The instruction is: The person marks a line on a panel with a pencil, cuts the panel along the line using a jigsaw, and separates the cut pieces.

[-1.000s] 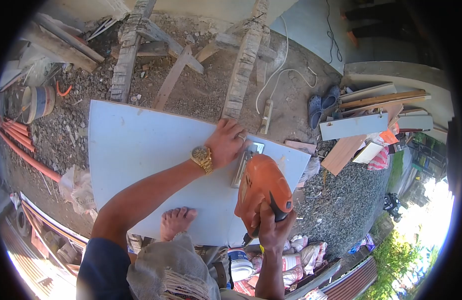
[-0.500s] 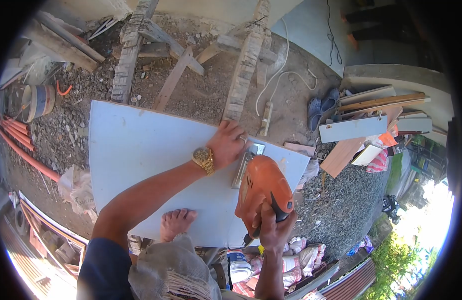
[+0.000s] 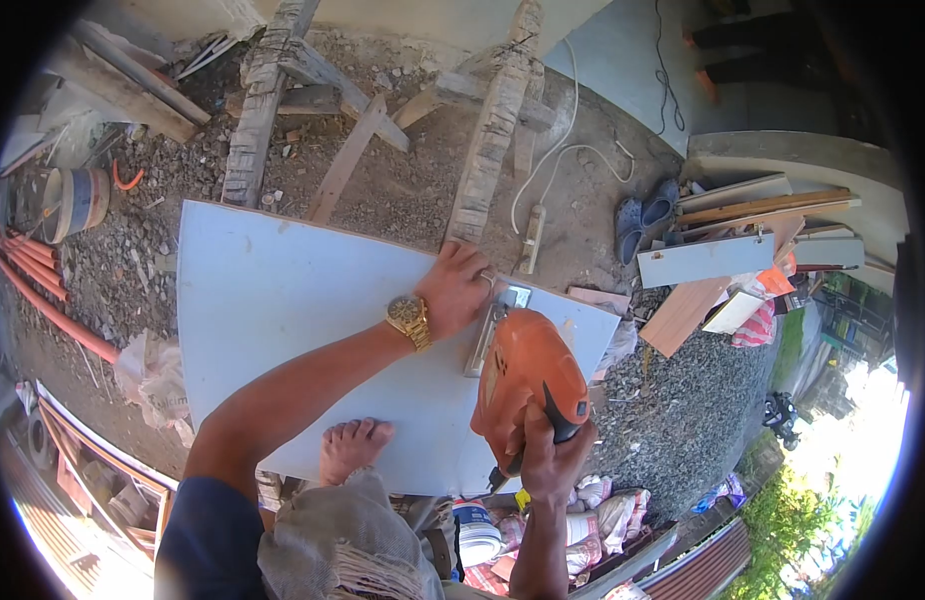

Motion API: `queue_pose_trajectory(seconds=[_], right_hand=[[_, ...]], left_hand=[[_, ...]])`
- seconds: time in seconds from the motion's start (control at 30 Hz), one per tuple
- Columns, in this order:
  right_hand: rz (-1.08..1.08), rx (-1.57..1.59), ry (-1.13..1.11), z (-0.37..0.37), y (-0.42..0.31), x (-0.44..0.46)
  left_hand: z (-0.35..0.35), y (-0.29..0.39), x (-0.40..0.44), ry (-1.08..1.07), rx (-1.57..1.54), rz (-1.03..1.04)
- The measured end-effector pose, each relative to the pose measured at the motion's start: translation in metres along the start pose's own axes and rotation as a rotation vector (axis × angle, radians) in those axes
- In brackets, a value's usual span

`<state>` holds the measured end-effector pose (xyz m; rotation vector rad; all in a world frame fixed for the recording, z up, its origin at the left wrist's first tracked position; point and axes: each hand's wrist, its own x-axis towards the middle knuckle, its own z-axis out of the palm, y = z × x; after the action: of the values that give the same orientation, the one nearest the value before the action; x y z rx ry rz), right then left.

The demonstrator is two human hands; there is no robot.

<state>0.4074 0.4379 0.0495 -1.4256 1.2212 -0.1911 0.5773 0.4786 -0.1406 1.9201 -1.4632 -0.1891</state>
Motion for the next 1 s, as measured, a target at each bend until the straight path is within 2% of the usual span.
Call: queue_pose_trajectory(seconds=[0.63, 0.67, 0.7, 0.83, 0.9, 0.93, 1.0], right_hand=[[-0.004, 0.023, 0.004, 0.003, -0.005, 0.003], [-0.004, 0.023, 0.004, 0.003, -0.004, 0.003], [-0.030, 0.001, 0.013, 0.002, -0.002, 0.004], [-0.101, -0.045, -0.005, -0.001, 0.004, 0.006], [-0.085, -0.045, -0.001, -0.002, 0.006, 0.007], [-0.062, -0.051, -0.003, -0.003, 0.009, 0.006], [-0.102, -0.063, 0.006, -0.003, 0.016, 0.007]], left_hand=[[0.003, -0.001, 0.001, -0.005, 0.002, -0.019], [0.003, -0.002, 0.000, -0.057, -0.019, -0.038], [0.004, -0.003, -0.001, -0.110, -0.039, -0.058], [0.003, -0.006, -0.001, -0.088, -0.079, -0.035], [-0.002, -0.007, 0.000, 0.062, -0.070, 0.035], [-0.011, -0.001, 0.002, 0.041, -0.086, 0.044], [-0.027, 0.019, -0.009, 0.433, -0.121, -0.154]])
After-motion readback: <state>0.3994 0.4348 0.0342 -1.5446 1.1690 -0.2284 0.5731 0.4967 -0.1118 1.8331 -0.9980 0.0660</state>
